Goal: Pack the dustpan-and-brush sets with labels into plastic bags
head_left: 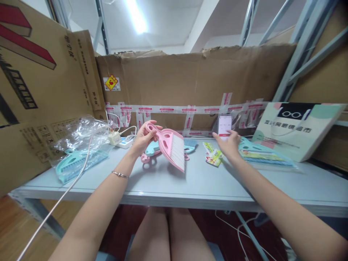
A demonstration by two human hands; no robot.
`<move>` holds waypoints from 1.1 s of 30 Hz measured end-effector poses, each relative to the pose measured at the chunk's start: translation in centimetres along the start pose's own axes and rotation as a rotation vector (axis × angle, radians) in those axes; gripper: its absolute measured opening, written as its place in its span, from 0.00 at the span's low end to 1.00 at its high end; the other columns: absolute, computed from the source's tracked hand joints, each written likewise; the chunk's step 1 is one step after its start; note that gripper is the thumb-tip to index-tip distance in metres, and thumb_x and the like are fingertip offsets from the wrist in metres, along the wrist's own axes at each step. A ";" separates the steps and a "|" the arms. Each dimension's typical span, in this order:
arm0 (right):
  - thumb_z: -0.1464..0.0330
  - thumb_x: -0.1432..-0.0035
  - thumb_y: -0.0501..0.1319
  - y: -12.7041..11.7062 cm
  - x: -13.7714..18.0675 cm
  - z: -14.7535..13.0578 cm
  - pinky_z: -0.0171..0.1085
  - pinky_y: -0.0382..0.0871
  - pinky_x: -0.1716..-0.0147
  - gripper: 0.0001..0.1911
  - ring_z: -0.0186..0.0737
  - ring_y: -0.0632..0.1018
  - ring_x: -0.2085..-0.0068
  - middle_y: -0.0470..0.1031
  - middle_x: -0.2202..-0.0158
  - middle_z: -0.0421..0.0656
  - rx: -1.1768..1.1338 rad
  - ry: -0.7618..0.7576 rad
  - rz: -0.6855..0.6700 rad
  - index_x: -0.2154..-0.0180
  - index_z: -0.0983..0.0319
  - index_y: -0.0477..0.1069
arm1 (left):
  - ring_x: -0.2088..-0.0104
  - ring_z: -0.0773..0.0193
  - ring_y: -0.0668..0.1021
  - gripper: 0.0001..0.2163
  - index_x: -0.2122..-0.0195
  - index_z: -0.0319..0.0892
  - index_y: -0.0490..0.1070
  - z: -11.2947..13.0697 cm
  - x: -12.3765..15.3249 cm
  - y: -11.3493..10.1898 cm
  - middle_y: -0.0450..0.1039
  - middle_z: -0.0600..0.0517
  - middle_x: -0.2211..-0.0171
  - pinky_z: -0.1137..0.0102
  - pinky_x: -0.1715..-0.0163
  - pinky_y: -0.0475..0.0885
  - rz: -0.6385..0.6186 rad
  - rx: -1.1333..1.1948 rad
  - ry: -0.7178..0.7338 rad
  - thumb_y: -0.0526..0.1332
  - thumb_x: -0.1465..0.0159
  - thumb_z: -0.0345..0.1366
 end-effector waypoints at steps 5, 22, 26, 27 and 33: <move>0.62 0.52 0.66 6.8 5.5 -6.1 0.42 0.65 0.53 0.12 0.40 0.71 0.59 0.65 0.62 0.43 0.216 -0.600 -0.705 0.64 0.59 0.74 | 0.77 0.75 0.73 0.20 0.53 0.42 0.65 0.5 0.7 2.1 0.75 0.48 0.58 0.76 0.74 0.71 -0.119 -0.048 0.011 0.67 0.44 0.40; 0.70 0.48 0.60 5.0 1.9 -11.3 0.37 0.65 0.65 0.04 0.38 0.72 0.66 0.71 0.64 0.46 0.304 -0.976 -0.425 0.68 0.63 0.71 | 0.68 0.66 0.76 0.16 0.60 0.44 0.60 6.3 0.9 -3.1 0.71 0.51 0.67 0.72 0.70 0.72 0.429 -0.664 0.671 0.64 0.42 0.44; 0.72 0.44 0.56 7.7 0.9 -6.3 0.36 0.61 0.66 0.08 0.40 0.72 0.64 0.72 0.59 0.50 0.827 -1.005 -0.674 0.67 0.64 0.75 | 0.68 0.65 0.75 0.15 0.66 0.43 0.60 5.1 1.2 -3.3 0.69 0.53 0.69 0.71 0.70 0.71 0.361 -1.064 0.581 0.66 0.46 0.39; 0.72 0.44 0.56 8.4 0.9 -5.0 0.36 0.59 0.67 0.09 0.39 0.72 0.65 0.73 0.59 0.49 0.896 -0.988 -0.731 0.68 0.63 0.76 | 0.71 0.66 0.75 0.14 0.67 0.43 0.60 4.3 1.2 -3.1 0.68 0.55 0.72 0.71 0.72 0.70 0.311 -1.152 0.498 0.66 0.46 0.38; 0.74 0.49 0.61 10.3 0.6 0.0 0.34 0.60 0.66 0.13 0.39 0.74 0.64 0.76 0.65 0.44 0.903 -0.860 -0.789 0.62 0.57 0.77 | 0.71 0.62 0.73 0.09 0.70 0.43 0.60 1.0 1.5 -2.2 0.67 0.52 0.72 0.69 0.71 0.65 0.063 -1.541 0.158 0.62 0.43 0.36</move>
Point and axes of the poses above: each hand's wrist, its own x-axis away from the middle knuckle, its own y-axis out of the palm, z = x × y, the point moved 3 cm from there along -x, towards the middle knuckle
